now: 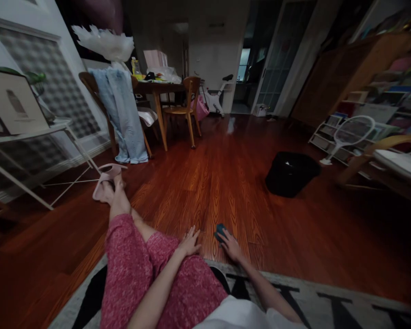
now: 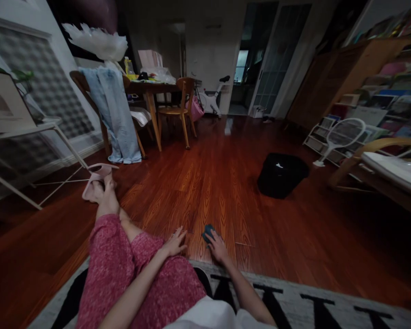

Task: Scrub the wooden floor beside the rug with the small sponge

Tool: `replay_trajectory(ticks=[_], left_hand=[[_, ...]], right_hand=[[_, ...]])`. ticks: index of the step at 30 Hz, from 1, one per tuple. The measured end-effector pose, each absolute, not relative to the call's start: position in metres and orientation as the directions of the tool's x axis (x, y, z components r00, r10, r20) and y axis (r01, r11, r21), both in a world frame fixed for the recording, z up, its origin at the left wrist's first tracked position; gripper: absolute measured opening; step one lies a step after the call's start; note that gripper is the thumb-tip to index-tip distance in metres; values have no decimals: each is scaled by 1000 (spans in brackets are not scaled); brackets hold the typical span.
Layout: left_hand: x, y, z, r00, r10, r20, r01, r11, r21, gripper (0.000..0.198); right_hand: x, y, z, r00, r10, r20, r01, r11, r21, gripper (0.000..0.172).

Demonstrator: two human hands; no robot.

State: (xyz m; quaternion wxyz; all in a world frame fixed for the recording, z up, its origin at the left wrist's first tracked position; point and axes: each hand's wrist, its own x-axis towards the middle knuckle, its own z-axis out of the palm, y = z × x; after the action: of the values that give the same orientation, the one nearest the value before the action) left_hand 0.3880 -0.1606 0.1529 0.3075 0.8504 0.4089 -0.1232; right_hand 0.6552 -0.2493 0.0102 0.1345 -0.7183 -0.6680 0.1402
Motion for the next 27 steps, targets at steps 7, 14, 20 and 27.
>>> replay_trajectory(ticks=[7, 14, 20, 27], left_hand=[[388, -158, 146, 656, 600, -458, 752, -467, 465, 82], [389, -156, 145, 660, 586, -470, 750, -481, 454, 81], [387, -156, 144, 653, 602, -460, 757, -487, 436, 81], [388, -160, 145, 636, 632, -443, 769, -467, 437, 82]], right_hand=[[790, -373, -14, 738, 671, 65, 660, -700, -271, 58], [736, -351, -15, 840, 532, 107, 535, -779, -327, 59], [615, -258, 10, 392, 919, -26, 868, -379, -320, 59], [528, -208, 14, -86, 994, -69, 899, 48, -436, 60]])
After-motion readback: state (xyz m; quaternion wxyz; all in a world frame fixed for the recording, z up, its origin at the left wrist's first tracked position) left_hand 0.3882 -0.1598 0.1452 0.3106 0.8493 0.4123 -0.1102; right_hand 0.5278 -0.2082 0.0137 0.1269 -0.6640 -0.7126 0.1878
